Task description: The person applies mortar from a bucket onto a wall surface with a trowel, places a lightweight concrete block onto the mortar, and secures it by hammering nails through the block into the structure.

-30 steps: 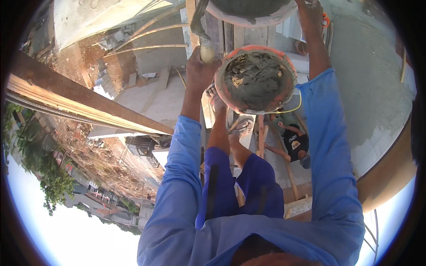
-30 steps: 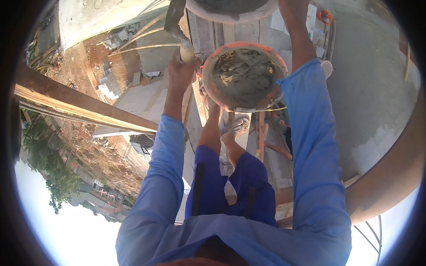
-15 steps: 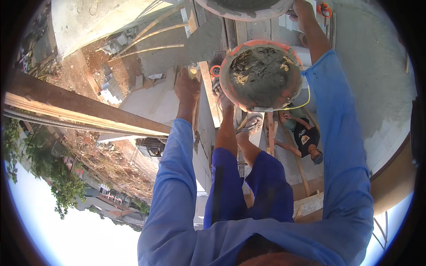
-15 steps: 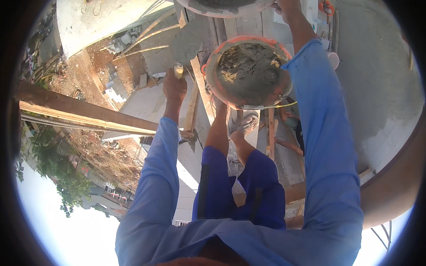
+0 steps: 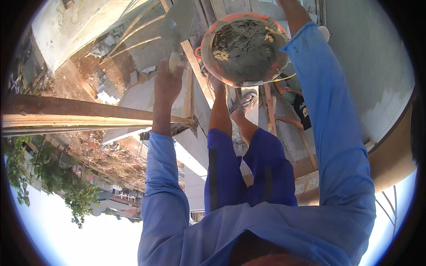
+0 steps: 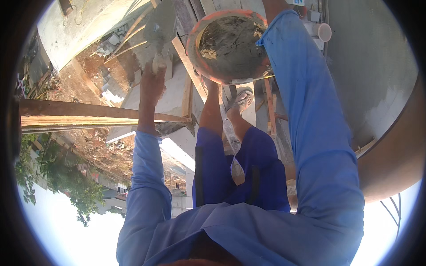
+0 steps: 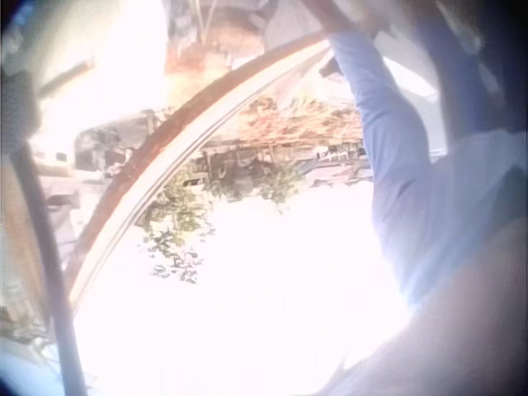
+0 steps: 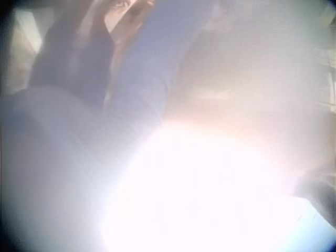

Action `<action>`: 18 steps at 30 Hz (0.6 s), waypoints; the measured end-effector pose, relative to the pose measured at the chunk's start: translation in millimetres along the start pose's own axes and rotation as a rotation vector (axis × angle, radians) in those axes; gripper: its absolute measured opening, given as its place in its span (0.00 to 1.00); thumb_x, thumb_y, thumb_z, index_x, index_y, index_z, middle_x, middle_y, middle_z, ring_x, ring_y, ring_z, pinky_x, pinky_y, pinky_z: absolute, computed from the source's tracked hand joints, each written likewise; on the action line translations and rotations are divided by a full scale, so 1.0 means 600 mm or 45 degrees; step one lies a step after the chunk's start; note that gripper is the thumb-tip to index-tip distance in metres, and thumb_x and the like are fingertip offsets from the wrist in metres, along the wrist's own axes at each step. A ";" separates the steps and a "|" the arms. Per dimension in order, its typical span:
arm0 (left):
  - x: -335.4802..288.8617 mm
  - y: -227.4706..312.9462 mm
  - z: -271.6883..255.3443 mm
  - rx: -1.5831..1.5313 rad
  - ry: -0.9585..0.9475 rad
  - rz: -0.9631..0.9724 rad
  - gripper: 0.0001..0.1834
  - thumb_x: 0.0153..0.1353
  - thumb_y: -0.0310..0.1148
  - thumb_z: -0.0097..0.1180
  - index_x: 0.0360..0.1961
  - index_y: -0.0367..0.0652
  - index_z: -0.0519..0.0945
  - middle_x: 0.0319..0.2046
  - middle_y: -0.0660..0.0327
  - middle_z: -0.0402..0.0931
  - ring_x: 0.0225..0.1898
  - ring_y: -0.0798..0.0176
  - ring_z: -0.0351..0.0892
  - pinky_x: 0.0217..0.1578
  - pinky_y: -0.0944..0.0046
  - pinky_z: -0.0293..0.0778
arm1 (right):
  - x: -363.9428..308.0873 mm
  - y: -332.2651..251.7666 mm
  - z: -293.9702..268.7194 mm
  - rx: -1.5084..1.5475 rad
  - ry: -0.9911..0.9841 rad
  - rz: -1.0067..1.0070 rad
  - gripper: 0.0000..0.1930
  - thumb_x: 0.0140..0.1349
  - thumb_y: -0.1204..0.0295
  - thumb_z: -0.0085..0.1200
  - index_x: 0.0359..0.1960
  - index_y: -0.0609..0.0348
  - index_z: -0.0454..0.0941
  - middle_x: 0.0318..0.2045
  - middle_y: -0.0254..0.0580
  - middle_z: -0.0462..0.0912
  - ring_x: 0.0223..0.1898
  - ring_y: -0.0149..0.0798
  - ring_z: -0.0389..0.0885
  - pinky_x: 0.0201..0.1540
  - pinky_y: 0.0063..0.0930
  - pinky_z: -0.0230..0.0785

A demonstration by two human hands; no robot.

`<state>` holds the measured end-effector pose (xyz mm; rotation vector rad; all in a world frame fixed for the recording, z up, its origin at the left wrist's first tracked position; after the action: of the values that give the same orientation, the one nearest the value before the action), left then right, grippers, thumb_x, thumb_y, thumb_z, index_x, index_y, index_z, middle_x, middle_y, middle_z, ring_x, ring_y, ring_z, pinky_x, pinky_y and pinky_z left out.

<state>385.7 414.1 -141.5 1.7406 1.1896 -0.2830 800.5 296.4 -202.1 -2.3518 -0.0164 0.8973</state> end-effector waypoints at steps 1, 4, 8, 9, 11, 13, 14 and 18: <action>-0.042 0.038 0.014 0.064 -0.069 0.097 0.25 0.60 0.46 0.55 0.52 0.39 0.72 0.41 0.43 0.79 0.40 0.38 0.80 0.39 0.48 0.75 | 0.053 0.051 -0.074 -0.252 0.411 -0.315 0.29 0.58 0.54 0.53 0.53 0.66 0.72 0.47 0.57 0.79 0.48 0.52 0.78 0.48 0.47 0.69; -0.129 0.070 0.054 0.418 -0.255 0.098 0.23 0.60 0.43 0.54 0.53 0.40 0.72 0.38 0.44 0.79 0.40 0.40 0.80 0.39 0.48 0.76 | -0.087 0.084 -0.116 -0.292 0.584 -0.189 0.30 0.59 0.54 0.50 0.57 0.65 0.70 0.52 0.57 0.73 0.54 0.53 0.72 0.53 0.47 0.64; -0.096 0.155 0.161 0.791 -0.347 0.239 0.19 0.61 0.39 0.52 0.50 0.41 0.72 0.34 0.43 0.79 0.38 0.41 0.81 0.38 0.48 0.77 | -0.279 0.306 -0.201 0.008 0.686 0.362 0.32 0.60 0.53 0.43 0.62 0.63 0.66 0.56 0.56 0.65 0.57 0.53 0.66 0.57 0.48 0.60; -0.061 0.146 0.191 0.831 -0.339 0.266 0.17 0.61 0.37 0.52 0.49 0.41 0.72 0.33 0.43 0.78 0.37 0.41 0.82 0.37 0.48 0.78 | -0.297 0.364 -0.167 0.170 0.597 0.534 0.33 0.61 0.53 0.41 0.63 0.62 0.65 0.57 0.56 0.63 0.58 0.53 0.64 0.58 0.49 0.59; -0.030 0.165 0.250 0.932 -0.270 0.472 0.16 0.60 0.35 0.51 0.47 0.40 0.72 0.32 0.42 0.78 0.36 0.41 0.82 0.35 0.49 0.78 | -0.320 0.453 -0.116 0.696 0.444 0.640 0.35 0.68 0.45 0.34 0.64 0.63 0.60 0.60 0.60 0.65 0.63 0.50 0.60 0.55 0.52 0.57; -0.045 0.173 0.285 1.004 -0.253 0.567 0.15 0.60 0.34 0.51 0.46 0.39 0.73 0.31 0.42 0.78 0.35 0.42 0.82 0.33 0.49 0.79 | -0.347 0.452 -0.069 1.072 0.372 0.767 0.38 0.66 0.42 0.34 0.66 0.62 0.60 0.58 0.60 0.66 0.57 0.52 0.66 0.56 0.47 0.59; -0.067 0.176 0.290 1.025 -0.274 0.570 0.15 0.59 0.33 0.51 0.45 0.38 0.73 0.31 0.42 0.78 0.34 0.42 0.82 0.32 0.49 0.79 | -0.362 0.454 -0.049 1.267 0.341 0.835 0.40 0.65 0.40 0.34 0.66 0.61 0.60 0.57 0.60 0.67 0.54 0.52 0.69 0.56 0.44 0.60; -0.125 0.141 0.286 0.987 -0.348 0.519 0.13 0.59 0.33 0.51 0.43 0.37 0.75 0.30 0.42 0.78 0.35 0.42 0.82 0.33 0.50 0.79 | -0.359 0.434 -0.052 1.352 0.317 0.711 0.40 0.65 0.38 0.31 0.68 0.59 0.58 0.53 0.61 0.71 0.53 0.52 0.69 0.56 0.43 0.60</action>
<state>470.3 227.4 -130.3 2.4543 0.5158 -0.7758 601.9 21.0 -198.2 -1.4233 1.0013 0.5950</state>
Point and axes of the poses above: each hand's wrist, its own x-axis towards the middle knuckle, its own z-axis out of the palm, y = z × x, the point moved 8 cm from there along x, towards the middle knuckle
